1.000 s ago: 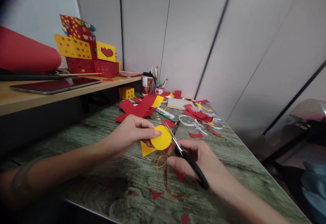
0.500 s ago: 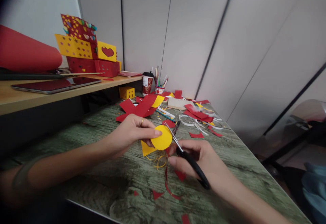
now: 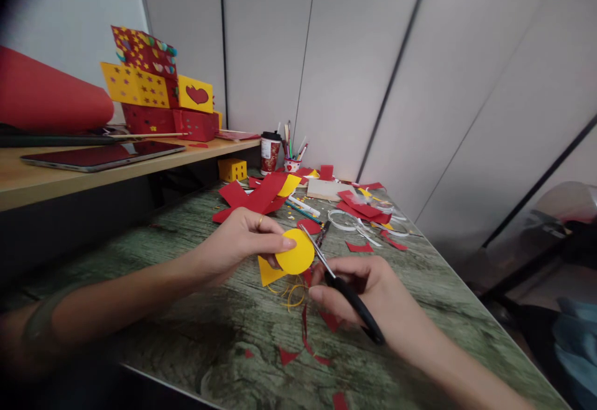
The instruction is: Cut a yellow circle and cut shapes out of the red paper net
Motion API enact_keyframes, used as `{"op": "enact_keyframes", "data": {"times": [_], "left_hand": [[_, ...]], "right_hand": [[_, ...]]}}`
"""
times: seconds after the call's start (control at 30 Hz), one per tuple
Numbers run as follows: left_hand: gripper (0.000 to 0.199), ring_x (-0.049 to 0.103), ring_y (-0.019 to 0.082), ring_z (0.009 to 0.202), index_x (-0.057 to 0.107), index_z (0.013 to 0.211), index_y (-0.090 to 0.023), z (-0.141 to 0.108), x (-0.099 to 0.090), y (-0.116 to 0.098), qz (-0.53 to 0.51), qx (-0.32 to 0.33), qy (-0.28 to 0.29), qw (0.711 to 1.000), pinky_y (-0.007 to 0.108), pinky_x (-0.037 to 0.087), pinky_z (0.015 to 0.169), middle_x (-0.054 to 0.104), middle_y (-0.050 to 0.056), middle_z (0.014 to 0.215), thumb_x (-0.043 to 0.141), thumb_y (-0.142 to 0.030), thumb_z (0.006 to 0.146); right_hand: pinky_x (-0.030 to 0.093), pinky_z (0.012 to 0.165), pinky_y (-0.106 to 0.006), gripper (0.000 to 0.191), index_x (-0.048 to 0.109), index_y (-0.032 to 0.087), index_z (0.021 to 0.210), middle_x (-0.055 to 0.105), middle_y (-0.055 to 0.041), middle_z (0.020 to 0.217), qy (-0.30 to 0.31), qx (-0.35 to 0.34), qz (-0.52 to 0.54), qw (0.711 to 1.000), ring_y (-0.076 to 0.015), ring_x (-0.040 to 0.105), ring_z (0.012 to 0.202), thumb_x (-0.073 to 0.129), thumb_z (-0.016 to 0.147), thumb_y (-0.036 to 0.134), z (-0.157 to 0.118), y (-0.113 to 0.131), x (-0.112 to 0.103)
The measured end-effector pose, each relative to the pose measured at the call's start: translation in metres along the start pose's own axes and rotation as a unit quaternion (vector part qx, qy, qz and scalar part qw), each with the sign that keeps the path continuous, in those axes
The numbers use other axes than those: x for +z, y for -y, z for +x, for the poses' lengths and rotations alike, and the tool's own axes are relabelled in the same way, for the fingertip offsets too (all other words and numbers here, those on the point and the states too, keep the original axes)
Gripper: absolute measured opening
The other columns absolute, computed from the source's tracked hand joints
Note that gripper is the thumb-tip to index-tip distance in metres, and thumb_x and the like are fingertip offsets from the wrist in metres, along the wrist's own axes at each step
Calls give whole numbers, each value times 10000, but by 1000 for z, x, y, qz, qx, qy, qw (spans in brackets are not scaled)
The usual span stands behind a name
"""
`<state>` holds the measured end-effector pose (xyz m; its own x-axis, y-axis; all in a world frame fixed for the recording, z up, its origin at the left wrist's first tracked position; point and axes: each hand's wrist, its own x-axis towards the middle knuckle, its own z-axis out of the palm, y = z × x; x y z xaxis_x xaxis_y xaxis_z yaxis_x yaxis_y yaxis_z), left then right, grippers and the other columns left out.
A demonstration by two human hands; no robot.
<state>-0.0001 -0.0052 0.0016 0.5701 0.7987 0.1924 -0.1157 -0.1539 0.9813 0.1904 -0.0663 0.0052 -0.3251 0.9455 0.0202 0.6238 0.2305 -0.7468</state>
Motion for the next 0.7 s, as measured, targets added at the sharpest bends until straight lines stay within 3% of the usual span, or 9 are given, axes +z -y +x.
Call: {"op": "enact_keyframes", "data": {"times": [0.4, 0.7], "left_hand": [[119, 527, 79, 550, 648, 653, -122, 0, -1, 3, 24, -21, 19, 999, 182, 415, 532, 613, 22, 622, 650, -239, 635], [144, 536, 92, 566, 647, 669, -125, 0, -2, 4, 30, -4, 28, 999, 197, 420, 540, 616, 29, 643, 646, -264, 634]], "right_hand": [[220, 437, -216, 184, 503, 176, 669, 339, 56, 560, 20, -16, 71, 997, -83, 273, 498, 584, 715, 334, 3, 1, 6], [237, 396, -206, 235, 495, 177, 631, 355, 62, 498, 22, -2, 30, 999, -69, 294, 438, 544, 747, 375, 0, -3, 2]]}}
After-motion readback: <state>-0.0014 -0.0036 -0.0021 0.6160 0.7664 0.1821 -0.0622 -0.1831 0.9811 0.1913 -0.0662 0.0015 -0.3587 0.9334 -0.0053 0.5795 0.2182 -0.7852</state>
